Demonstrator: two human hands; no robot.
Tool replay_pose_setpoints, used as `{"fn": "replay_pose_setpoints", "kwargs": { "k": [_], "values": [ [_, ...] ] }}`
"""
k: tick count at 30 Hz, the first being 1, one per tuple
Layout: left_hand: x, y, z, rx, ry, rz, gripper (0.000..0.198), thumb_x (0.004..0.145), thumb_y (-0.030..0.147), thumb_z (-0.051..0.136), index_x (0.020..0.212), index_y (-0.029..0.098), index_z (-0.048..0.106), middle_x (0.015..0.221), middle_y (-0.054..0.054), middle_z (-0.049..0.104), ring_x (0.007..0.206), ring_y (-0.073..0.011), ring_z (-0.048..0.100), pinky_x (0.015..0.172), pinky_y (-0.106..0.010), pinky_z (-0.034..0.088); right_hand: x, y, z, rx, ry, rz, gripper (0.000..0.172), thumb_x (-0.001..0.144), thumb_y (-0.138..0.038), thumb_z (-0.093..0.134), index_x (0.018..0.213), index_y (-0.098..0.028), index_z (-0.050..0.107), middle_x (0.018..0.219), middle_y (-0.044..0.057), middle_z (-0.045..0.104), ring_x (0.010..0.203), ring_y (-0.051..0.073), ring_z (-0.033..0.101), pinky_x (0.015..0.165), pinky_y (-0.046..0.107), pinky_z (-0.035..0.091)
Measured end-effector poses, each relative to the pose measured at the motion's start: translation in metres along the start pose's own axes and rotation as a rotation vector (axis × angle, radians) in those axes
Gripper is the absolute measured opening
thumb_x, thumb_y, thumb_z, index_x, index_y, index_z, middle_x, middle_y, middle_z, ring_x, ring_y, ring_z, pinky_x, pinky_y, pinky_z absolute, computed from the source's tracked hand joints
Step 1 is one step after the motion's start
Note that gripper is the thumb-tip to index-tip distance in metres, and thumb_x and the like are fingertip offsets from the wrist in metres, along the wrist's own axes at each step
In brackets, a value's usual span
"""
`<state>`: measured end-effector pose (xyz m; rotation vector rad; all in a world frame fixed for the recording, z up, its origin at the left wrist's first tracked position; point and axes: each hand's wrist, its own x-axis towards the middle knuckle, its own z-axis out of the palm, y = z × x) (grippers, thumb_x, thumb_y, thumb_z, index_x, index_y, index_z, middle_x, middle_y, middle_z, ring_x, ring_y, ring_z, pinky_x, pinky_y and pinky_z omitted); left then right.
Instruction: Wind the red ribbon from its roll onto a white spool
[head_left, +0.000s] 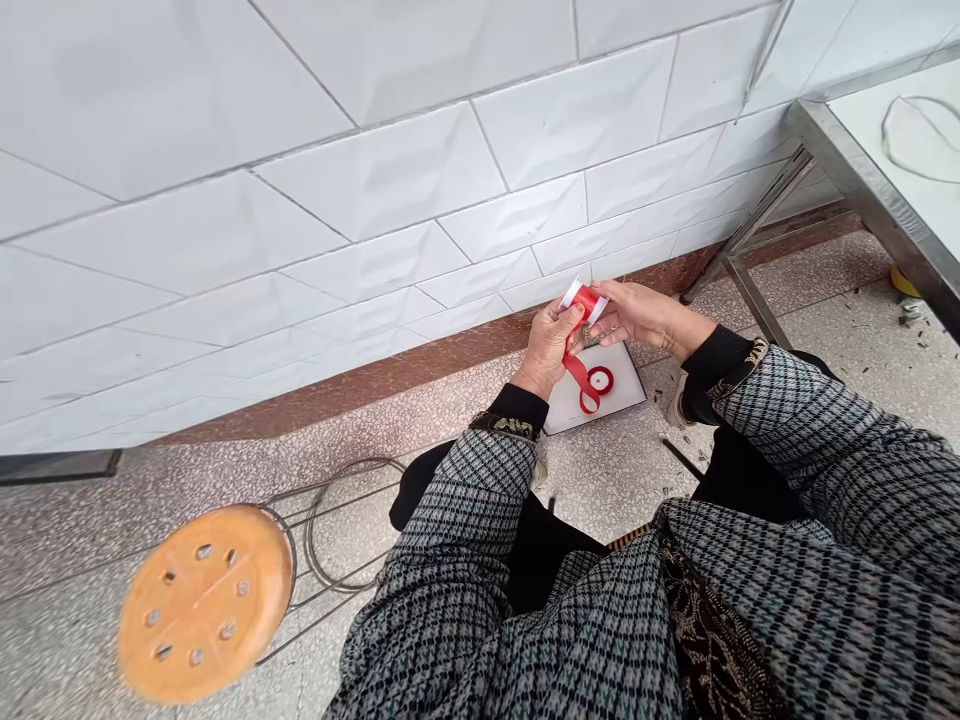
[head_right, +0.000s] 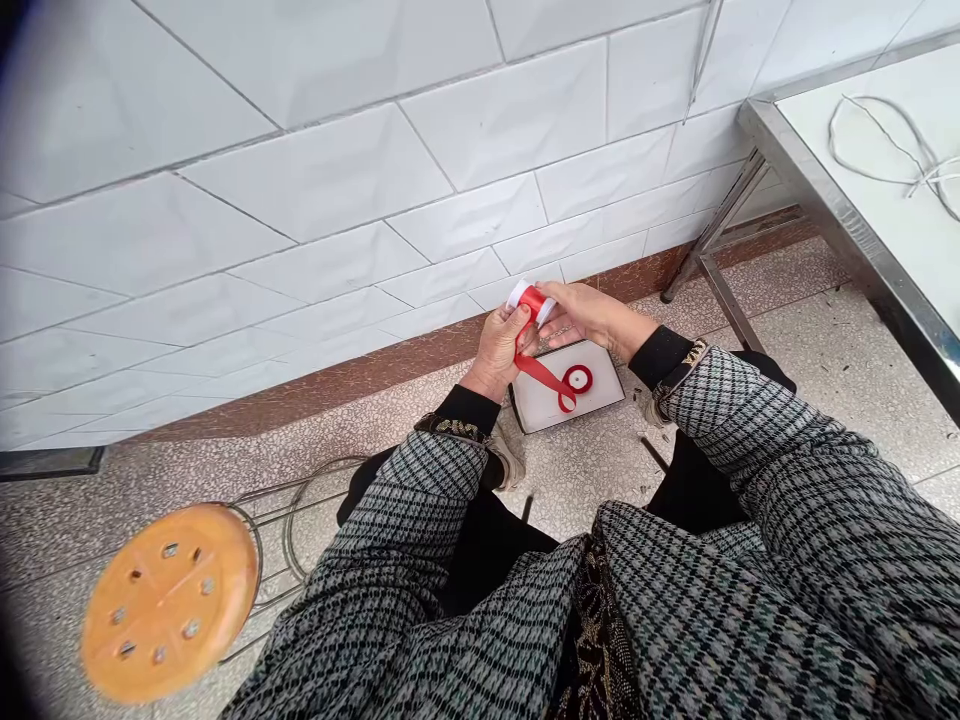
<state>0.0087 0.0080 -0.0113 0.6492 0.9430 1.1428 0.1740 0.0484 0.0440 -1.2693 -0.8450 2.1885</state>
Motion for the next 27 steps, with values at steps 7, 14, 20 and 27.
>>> {"fn": "replay_pose_setpoints", "kwargs": {
  "k": [7,14,20,27],
  "values": [
    [-0.001,0.001,0.004,0.019,0.059,0.017,0.067,0.063,0.063,0.111,0.077,0.021,0.061,0.049,0.011,0.047,0.039,-0.003,0.033,0.039,-0.019,0.025,0.012,0.008,-0.007,-0.125,0.054,-0.108,0.011,0.112,-0.014,0.078,0.106,-0.02,0.071,0.072,0.002,0.074,0.06,0.014,0.07,0.056,0.02,0.066],
    [-0.002,0.0,0.006,0.004,0.075,-0.018,0.06,0.066,0.056,0.111,0.082,0.02,0.065,0.049,0.012,0.047,0.04,-0.003,0.031,0.041,-0.02,0.024,0.011,0.005,-0.006,0.063,0.048,-0.027,0.013,0.112,-0.018,0.08,0.102,-0.017,0.071,0.071,0.003,0.075,0.056,0.013,0.07,0.057,0.02,0.067],
    [-0.002,0.0,0.002,-0.048,0.009,-0.017,0.064,0.063,0.057,0.112,0.081,0.019,0.064,0.05,0.012,0.047,0.039,-0.0022,0.032,0.04,-0.019,0.025,0.006,0.002,-0.005,0.27,-0.065,0.093,0.017,0.12,-0.023,0.063,0.105,-0.017,0.068,0.073,0.001,0.073,0.057,0.011,0.069,0.057,0.015,0.064],
    [-0.005,0.002,0.001,-0.068,-0.03,-0.051,0.063,0.076,0.059,0.106,0.076,0.02,0.057,0.051,0.012,0.046,0.037,-0.001,0.029,0.038,-0.019,0.024,0.002,0.0,-0.002,0.377,-0.137,0.179,0.019,0.123,-0.023,0.052,0.114,-0.015,0.066,0.076,0.002,0.073,0.058,0.012,0.071,0.054,0.013,0.063]
  ]
}}
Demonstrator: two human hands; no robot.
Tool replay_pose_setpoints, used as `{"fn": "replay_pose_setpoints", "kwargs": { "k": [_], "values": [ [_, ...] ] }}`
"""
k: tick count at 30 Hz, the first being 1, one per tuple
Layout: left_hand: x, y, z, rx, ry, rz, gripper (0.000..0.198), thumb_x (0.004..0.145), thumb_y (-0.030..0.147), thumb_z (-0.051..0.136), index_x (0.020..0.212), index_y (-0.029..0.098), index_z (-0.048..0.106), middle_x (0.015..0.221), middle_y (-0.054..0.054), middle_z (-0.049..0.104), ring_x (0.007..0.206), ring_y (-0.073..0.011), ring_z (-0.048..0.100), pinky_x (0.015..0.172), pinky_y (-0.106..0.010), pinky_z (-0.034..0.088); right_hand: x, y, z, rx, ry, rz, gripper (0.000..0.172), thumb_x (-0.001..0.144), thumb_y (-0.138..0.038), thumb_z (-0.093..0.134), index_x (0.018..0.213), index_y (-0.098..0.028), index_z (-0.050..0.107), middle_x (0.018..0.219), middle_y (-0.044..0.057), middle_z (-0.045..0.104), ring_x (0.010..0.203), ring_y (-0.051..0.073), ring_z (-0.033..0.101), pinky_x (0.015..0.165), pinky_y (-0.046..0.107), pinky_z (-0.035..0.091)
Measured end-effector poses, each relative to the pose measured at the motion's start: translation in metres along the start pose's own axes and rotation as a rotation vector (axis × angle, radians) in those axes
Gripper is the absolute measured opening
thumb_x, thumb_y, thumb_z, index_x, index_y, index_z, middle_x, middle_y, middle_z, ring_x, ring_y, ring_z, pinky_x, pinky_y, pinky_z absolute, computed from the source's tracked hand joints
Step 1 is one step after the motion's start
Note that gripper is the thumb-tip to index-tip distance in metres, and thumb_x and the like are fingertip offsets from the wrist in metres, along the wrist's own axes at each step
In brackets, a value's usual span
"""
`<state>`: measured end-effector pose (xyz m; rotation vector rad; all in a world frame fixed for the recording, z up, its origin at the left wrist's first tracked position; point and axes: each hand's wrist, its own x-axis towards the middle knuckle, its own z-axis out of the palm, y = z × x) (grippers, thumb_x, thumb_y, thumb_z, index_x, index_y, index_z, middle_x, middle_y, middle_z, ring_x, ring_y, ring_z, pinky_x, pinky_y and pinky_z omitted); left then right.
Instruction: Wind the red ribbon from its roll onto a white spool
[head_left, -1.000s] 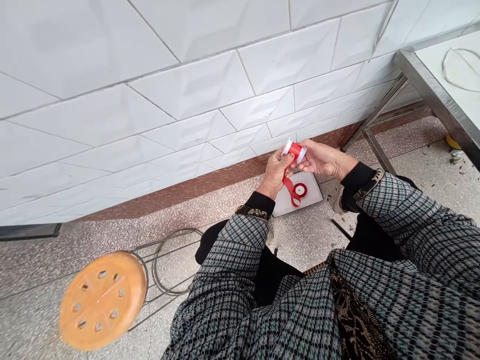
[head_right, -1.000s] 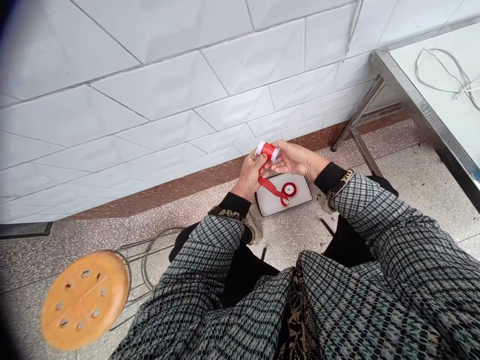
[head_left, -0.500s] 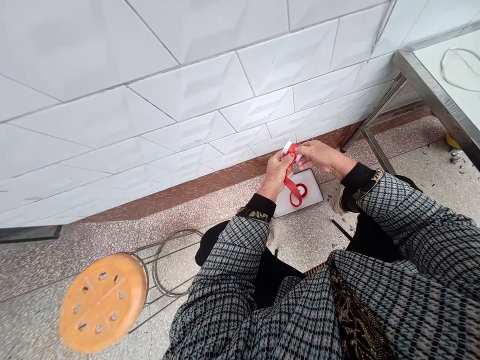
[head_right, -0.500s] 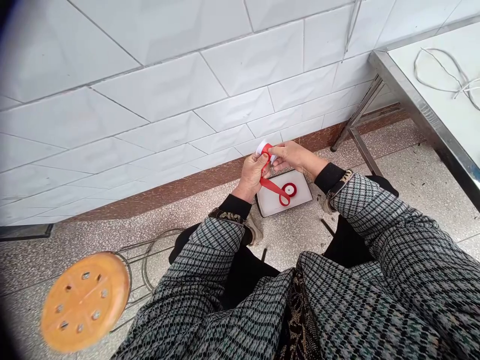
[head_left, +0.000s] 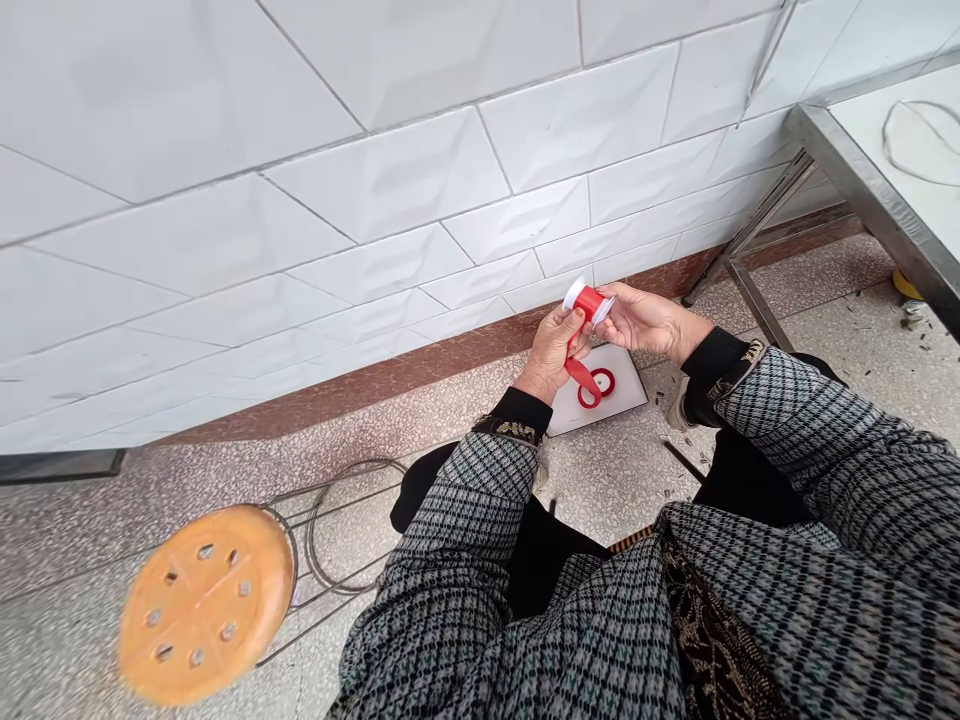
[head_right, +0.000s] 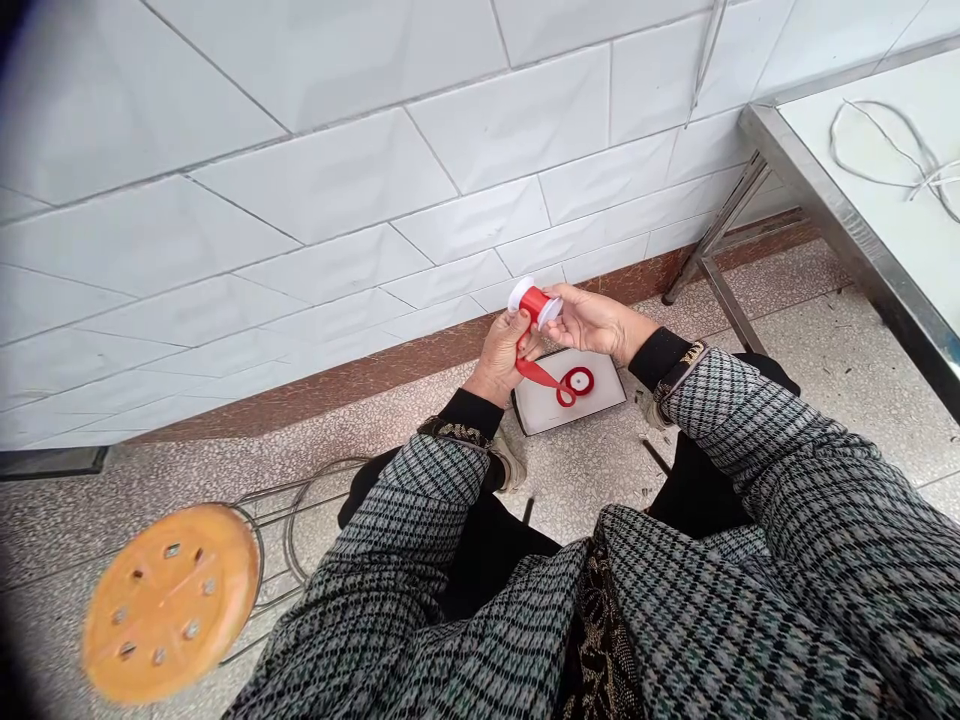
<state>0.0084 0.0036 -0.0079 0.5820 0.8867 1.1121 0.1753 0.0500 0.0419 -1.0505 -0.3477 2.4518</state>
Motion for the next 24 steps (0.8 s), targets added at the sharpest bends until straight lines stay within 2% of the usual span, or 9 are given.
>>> {"fn": "replay_pose_setpoints", "kwargs": {
  "k": [3,6,10,12,14,17,20,24],
  "values": [
    [-0.001,-0.001,0.002,0.0,0.023,0.001,0.06,0.081,0.058,0.103,0.077,0.02,0.057,0.051,0.012,0.046,0.036,-0.0008,0.028,0.038,-0.018,0.023,-0.002,0.0,0.002,-0.025,0.028,-0.012,0.019,0.123,-0.022,0.051,0.114,-0.016,0.066,0.075,0.002,0.074,0.057,0.012,0.071,0.055,0.015,0.064],
    [-0.001,-0.002,0.004,0.006,0.049,0.016,0.059,0.081,0.06,0.103,0.076,0.02,0.059,0.05,0.012,0.045,0.037,-0.0012,0.028,0.038,-0.019,0.024,-0.006,0.001,0.006,-0.153,0.083,-0.056,0.022,0.124,-0.023,0.051,0.11,-0.017,0.068,0.072,0.003,0.073,0.055,0.014,0.07,0.055,0.019,0.066],
    [-0.004,-0.004,0.008,0.02,0.071,0.052,0.062,0.073,0.06,0.107,0.076,0.021,0.059,0.048,0.012,0.042,0.038,-0.0018,0.029,0.038,-0.018,0.025,-0.01,0.009,0.009,-0.384,0.18,-0.248,0.014,0.119,-0.02,0.07,0.104,-0.018,0.068,0.075,0.003,0.074,0.059,0.014,0.071,0.054,0.02,0.066],
    [-0.008,-0.004,0.011,0.038,0.109,0.066,0.062,0.07,0.058,0.109,0.077,0.02,0.06,0.049,0.012,0.044,0.04,-0.0017,0.03,0.039,-0.018,0.026,-0.01,0.013,0.008,-0.469,0.24,-0.35,0.019,0.113,-0.014,0.078,0.099,-0.019,0.067,0.074,0.001,0.073,0.058,0.012,0.069,0.051,0.016,0.063],
    [-0.015,-0.003,0.013,0.056,0.153,0.064,0.06,0.07,0.056,0.109,0.079,0.02,0.062,0.05,0.012,0.045,0.04,-0.002,0.031,0.039,-0.019,0.025,-0.009,0.018,0.005,-0.507,0.255,-0.382,0.025,0.11,-0.009,0.08,0.094,-0.02,0.065,0.071,-0.001,0.071,0.056,0.011,0.067,0.049,0.015,0.06],
    [-0.029,-0.003,0.014,0.077,0.156,0.018,0.057,0.068,0.054,0.11,0.087,0.019,0.068,0.05,0.012,0.046,0.039,-0.0028,0.033,0.04,-0.02,0.024,-0.011,0.026,-0.001,-0.449,0.233,-0.364,0.027,0.108,-0.011,0.083,0.092,-0.021,0.065,0.067,-0.004,0.067,0.052,0.009,0.062,0.05,0.014,0.059],
    [-0.038,-0.005,0.012,0.09,0.118,-0.007,0.065,0.06,0.056,0.112,0.095,0.017,0.073,0.052,0.012,0.051,0.038,-0.0022,0.033,0.04,-0.019,0.025,-0.015,0.032,-0.004,-0.343,0.182,-0.268,0.024,0.114,-0.02,0.076,0.092,-0.02,0.067,0.068,-0.001,0.069,0.052,0.01,0.061,0.056,0.018,0.063],
    [-0.035,-0.009,0.009,0.079,0.079,0.038,0.075,0.049,0.06,0.114,0.095,0.017,0.074,0.059,0.01,0.06,0.039,-0.0014,0.036,0.04,-0.019,0.027,-0.018,0.034,-0.002,-0.137,0.152,-0.132,0.028,0.119,-0.027,0.063,0.093,-0.02,0.066,0.067,0.001,0.071,0.051,0.011,0.062,0.054,0.018,0.06]
  ]
}}
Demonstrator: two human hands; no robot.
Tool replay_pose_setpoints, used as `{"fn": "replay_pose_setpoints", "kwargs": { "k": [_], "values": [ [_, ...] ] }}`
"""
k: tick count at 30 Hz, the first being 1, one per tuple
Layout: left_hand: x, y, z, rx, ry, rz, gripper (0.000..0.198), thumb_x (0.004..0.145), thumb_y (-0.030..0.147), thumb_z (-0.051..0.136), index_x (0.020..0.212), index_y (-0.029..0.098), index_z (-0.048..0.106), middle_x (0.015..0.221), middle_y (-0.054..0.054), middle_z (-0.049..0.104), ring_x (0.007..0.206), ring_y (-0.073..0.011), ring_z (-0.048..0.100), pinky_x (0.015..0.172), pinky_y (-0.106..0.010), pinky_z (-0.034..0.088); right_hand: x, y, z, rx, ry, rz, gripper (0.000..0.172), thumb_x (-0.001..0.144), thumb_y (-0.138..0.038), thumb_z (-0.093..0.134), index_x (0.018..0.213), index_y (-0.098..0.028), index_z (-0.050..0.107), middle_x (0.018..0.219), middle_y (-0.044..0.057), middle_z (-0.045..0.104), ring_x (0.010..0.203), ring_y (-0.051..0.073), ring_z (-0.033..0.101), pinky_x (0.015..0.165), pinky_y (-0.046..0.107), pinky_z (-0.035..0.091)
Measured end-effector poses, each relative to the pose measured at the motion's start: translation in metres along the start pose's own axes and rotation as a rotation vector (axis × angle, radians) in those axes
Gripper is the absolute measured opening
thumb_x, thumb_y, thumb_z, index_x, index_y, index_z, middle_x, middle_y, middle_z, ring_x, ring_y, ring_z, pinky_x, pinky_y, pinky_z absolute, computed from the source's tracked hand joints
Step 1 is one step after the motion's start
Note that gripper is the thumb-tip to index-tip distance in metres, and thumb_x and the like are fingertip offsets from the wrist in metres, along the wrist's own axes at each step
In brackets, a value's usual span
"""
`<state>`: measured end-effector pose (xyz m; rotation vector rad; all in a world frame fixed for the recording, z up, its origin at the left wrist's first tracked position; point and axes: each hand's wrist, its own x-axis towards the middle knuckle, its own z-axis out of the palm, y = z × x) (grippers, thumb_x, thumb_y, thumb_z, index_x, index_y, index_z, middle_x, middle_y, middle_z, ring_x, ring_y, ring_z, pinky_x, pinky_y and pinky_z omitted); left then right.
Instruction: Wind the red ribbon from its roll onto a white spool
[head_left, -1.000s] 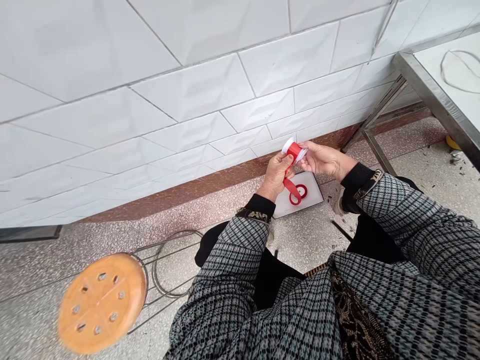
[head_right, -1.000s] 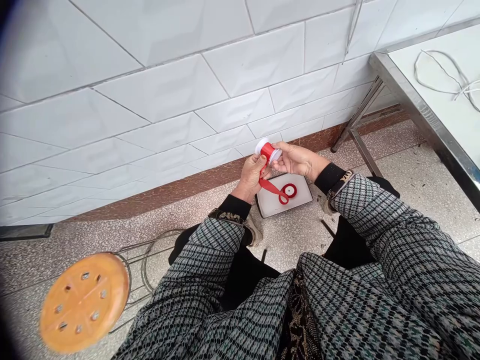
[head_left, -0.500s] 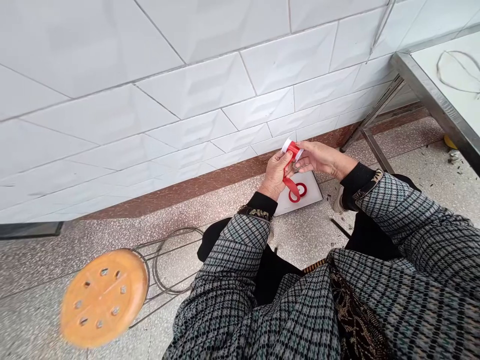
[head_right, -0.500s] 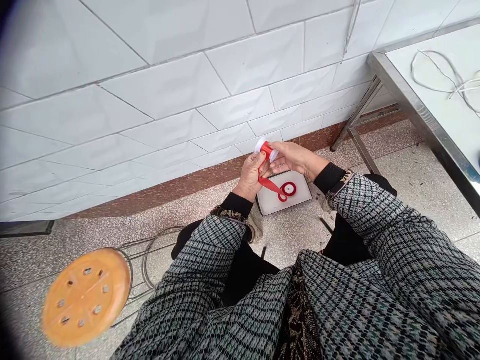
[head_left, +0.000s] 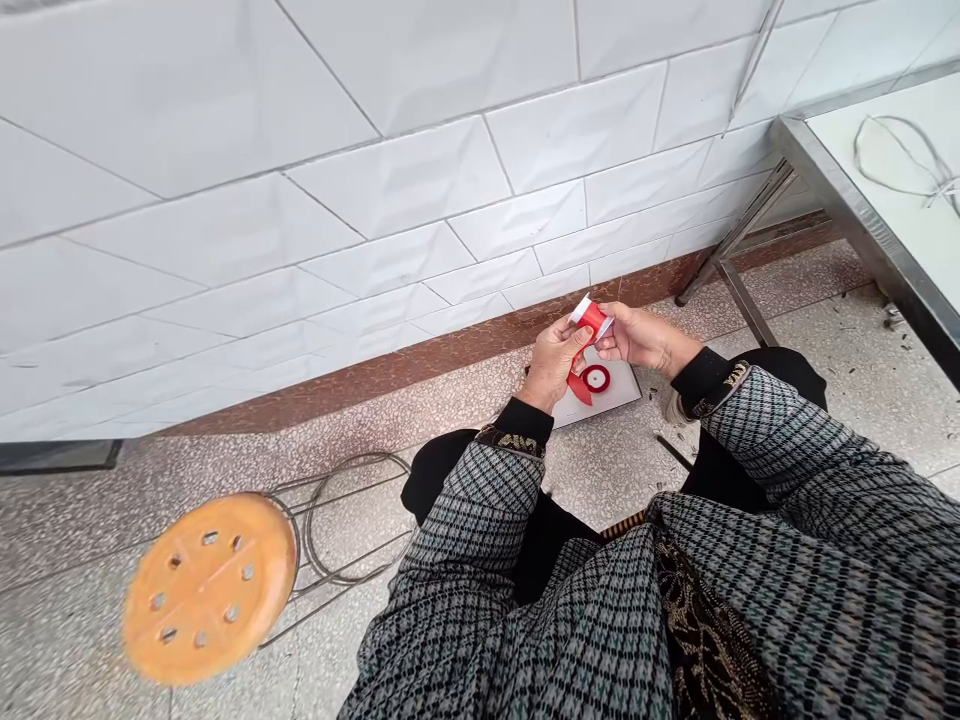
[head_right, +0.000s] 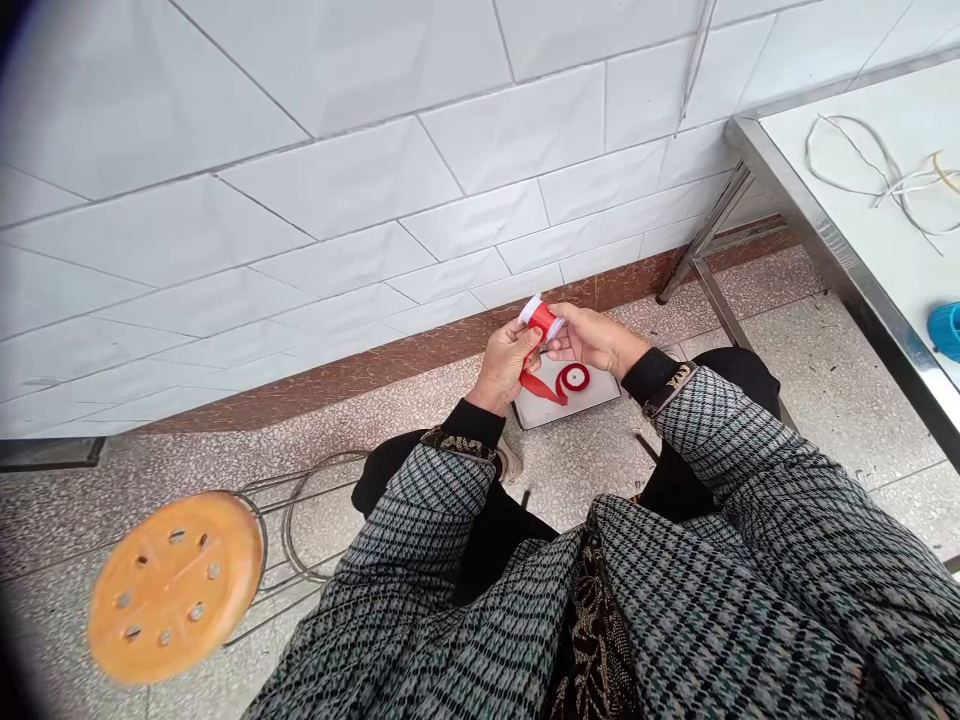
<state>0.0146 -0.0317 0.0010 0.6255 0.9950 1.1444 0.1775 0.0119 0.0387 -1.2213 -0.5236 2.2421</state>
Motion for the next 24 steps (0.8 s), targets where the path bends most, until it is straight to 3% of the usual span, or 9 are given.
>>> {"fn": "replay_pose_setpoints", "kwargs": {
  "k": [6,9,13,18,24],
  "values": [
    [0.013,-0.002,-0.006,0.032,-0.099,-0.035,0.081,0.054,0.059,0.113,0.112,0.016,0.076,0.063,0.007,0.067,0.041,-0.0033,0.042,0.04,-0.02,0.027,-0.001,-0.005,0.0,0.118,0.005,0.167,0.044,0.126,-0.029,0.038,0.098,-0.016,0.069,0.064,0.004,0.069,0.05,0.012,0.062,0.049,0.016,0.056],
    [0.016,-0.003,-0.007,0.042,-0.127,-0.069,0.082,0.053,0.061,0.113,0.109,0.016,0.075,0.061,0.007,0.067,0.04,-0.0037,0.042,0.04,-0.02,0.027,-0.001,-0.005,-0.002,0.08,0.012,0.175,0.046,0.127,-0.029,0.035,0.098,-0.016,0.069,0.066,0.006,0.071,0.05,0.012,0.062,0.049,0.017,0.057],
    [0.018,-0.004,-0.004,0.021,-0.092,-0.059,0.076,0.053,0.061,0.114,0.1,0.018,0.072,0.061,0.009,0.064,0.038,-0.0014,0.037,0.039,-0.02,0.026,0.001,-0.003,-0.006,0.01,0.054,0.058,0.038,0.125,-0.021,0.041,0.097,-0.017,0.067,0.069,0.004,0.071,0.047,0.011,0.058,0.052,0.019,0.06],
    [0.02,-0.004,0.001,0.012,-0.024,-0.045,0.071,0.056,0.055,0.113,0.1,0.018,0.072,0.063,0.01,0.061,0.041,-0.0014,0.038,0.039,-0.021,0.024,0.005,0.005,-0.009,-0.104,0.072,-0.139,0.019,0.117,-0.013,0.067,0.1,-0.02,0.064,0.069,-0.003,0.067,0.05,0.01,0.059,0.057,0.021,0.064],
    [0.019,-0.005,0.0,0.003,-0.033,0.01,0.067,0.059,0.052,0.113,0.1,0.019,0.073,0.062,0.01,0.058,0.043,-0.0028,0.038,0.04,-0.021,0.027,0.006,0.004,-0.008,-0.038,-0.02,-0.131,0.021,0.119,-0.015,0.057,0.1,-0.018,0.064,0.07,-0.004,0.063,0.049,0.008,0.052,0.05,0.016,0.055]
  ]
}}
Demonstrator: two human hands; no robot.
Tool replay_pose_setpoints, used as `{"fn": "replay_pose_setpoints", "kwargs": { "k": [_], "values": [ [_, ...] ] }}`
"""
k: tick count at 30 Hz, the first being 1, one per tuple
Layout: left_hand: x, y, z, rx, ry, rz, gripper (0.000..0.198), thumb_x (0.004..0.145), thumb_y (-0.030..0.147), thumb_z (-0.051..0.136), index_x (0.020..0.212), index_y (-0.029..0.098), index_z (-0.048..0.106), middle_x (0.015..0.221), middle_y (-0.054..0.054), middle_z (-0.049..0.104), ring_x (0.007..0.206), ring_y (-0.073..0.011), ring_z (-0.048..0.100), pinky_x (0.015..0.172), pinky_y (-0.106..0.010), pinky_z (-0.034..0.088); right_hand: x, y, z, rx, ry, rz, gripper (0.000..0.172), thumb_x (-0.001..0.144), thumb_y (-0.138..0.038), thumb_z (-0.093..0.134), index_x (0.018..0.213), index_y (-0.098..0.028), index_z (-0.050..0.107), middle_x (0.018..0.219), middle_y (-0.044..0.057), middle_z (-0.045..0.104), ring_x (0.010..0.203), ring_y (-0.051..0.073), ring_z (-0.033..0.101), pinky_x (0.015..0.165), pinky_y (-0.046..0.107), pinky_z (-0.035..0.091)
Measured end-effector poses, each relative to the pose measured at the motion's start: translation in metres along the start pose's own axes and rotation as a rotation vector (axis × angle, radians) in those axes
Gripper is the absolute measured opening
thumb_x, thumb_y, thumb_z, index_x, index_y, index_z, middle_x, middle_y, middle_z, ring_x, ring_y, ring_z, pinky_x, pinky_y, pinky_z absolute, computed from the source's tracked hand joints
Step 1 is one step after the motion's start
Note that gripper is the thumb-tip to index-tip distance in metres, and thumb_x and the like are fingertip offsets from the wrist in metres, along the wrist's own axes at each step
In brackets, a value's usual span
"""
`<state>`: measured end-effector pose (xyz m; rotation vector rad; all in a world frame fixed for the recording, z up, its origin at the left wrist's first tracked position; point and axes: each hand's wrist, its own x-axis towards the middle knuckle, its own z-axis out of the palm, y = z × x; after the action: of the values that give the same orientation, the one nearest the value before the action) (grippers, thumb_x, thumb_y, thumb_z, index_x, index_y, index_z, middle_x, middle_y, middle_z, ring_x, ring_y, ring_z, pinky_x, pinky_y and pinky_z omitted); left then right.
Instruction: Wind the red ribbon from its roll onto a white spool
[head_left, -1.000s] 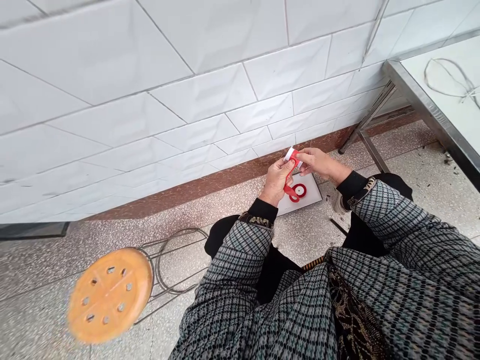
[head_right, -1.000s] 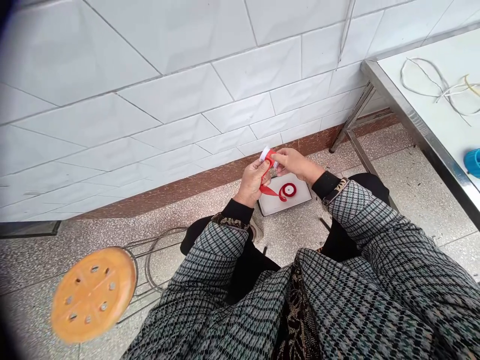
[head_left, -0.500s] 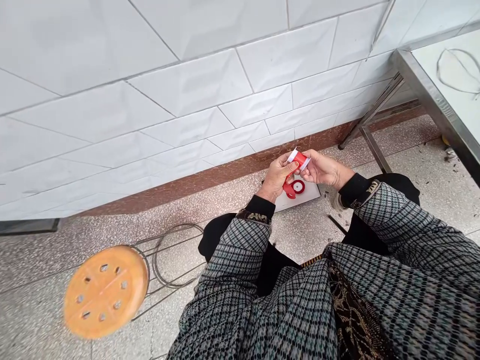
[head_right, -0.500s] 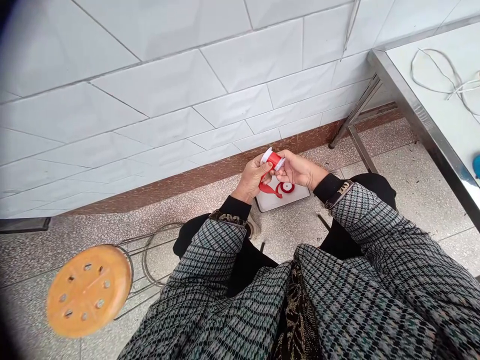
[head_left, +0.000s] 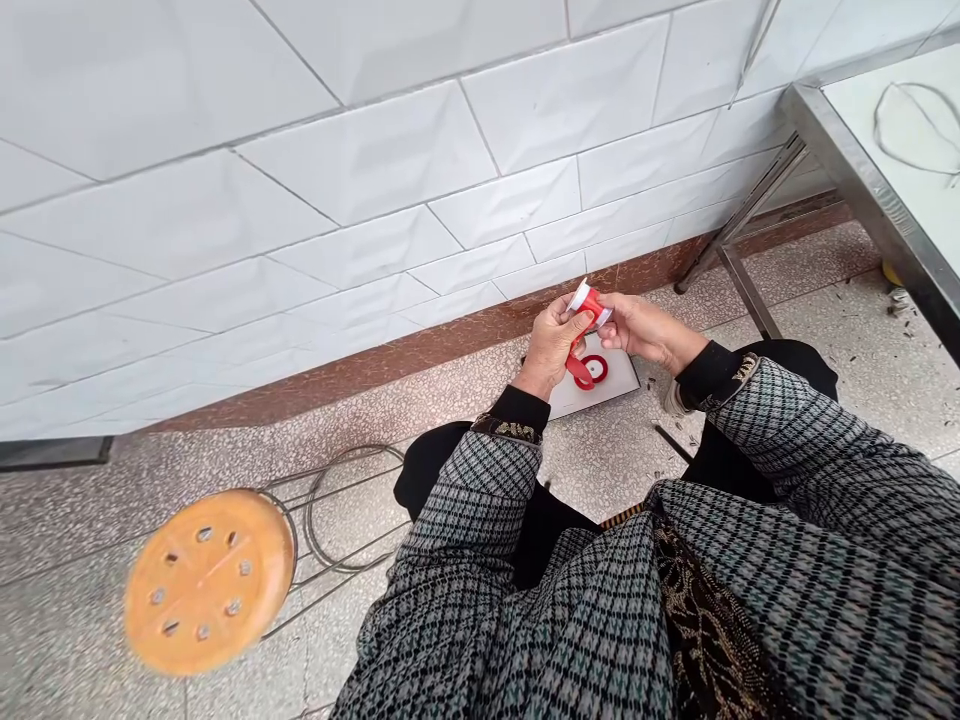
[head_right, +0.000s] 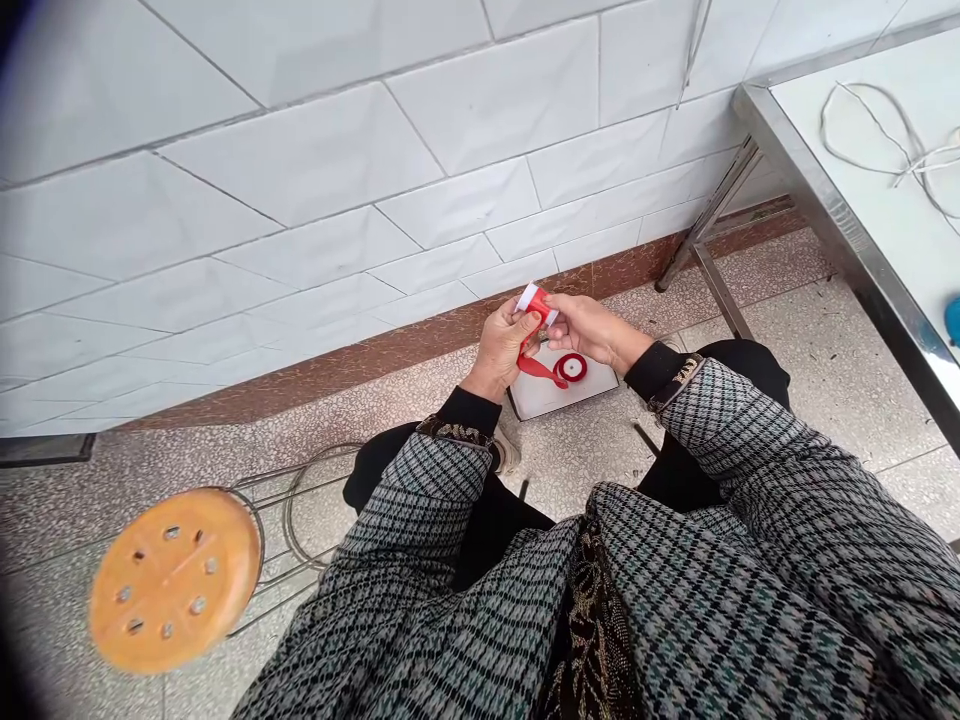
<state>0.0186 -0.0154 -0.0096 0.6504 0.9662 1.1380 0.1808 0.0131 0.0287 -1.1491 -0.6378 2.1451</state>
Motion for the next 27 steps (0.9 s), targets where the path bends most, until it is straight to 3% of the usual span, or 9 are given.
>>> {"fn": "replay_pose_setpoints", "kwargs": {
  "k": [4,11,15,19,23,27],
  "values": [
    [-0.001,0.001,-0.004,0.018,-0.062,0.007,0.069,0.057,0.056,0.113,0.102,0.019,0.074,0.062,0.009,0.061,0.042,-0.0031,0.038,0.041,-0.021,0.026,0.006,-0.006,-0.01,0.077,-0.15,0.142,0.017,0.119,-0.025,0.059,0.104,-0.018,0.063,0.071,-0.003,0.063,0.048,0.006,0.046,0.046,0.013,0.049],
    [-0.003,0.001,-0.005,0.004,-0.109,-0.023,0.073,0.054,0.061,0.113,0.097,0.019,0.071,0.06,0.007,0.065,0.041,-0.0026,0.037,0.041,-0.02,0.026,0.008,-0.008,-0.014,0.055,-0.218,0.288,0.042,0.124,-0.041,0.037,0.101,-0.018,0.064,0.071,0.002,0.067,0.044,0.007,0.039,0.039,0.012,0.043],
    [-0.003,0.0,-0.002,-0.004,-0.063,-0.054,0.073,0.054,0.064,0.112,0.088,0.019,0.067,0.057,0.008,0.059,0.041,-0.0025,0.037,0.041,-0.019,0.025,0.0,-0.01,-0.004,-0.029,-0.15,0.287,0.047,0.125,-0.045,0.039,0.1,-0.016,0.068,0.073,0.006,0.072,0.047,0.01,0.049,0.041,0.015,0.049],
    [-0.003,0.0,0.0,0.001,-0.006,-0.084,0.065,0.06,0.057,0.112,0.085,0.019,0.065,0.052,0.011,0.05,0.041,-0.0026,0.034,0.041,-0.02,0.024,-0.008,-0.01,0.005,-0.162,0.037,0.111,0.03,0.123,-0.031,0.056,0.102,-0.017,0.071,0.08,0.005,0.076,0.059,0.014,0.067,0.053,0.02,0.062],
    [-0.004,0.0,0.002,-0.009,0.009,-0.082,0.062,0.062,0.054,0.112,0.088,0.018,0.068,0.053,0.012,0.049,0.041,-0.0028,0.034,0.042,-0.02,0.026,-0.007,-0.008,0.005,-0.269,0.116,-0.006,0.026,0.119,-0.021,0.067,0.093,-0.018,0.07,0.076,0.001,0.071,0.055,0.011,0.063,0.052,0.018,0.06],
    [-0.005,-0.001,0.002,-0.018,-0.024,-0.051,0.065,0.057,0.053,0.113,0.093,0.017,0.072,0.056,0.011,0.053,0.042,-0.0032,0.036,0.042,-0.021,0.026,-0.002,-0.008,0.0,-0.142,0.091,0.041,0.035,0.123,-0.027,0.059,0.091,-0.019,0.069,0.07,0.002,0.07,0.051,0.011,0.06,0.051,0.018,0.059]
  ]
}}
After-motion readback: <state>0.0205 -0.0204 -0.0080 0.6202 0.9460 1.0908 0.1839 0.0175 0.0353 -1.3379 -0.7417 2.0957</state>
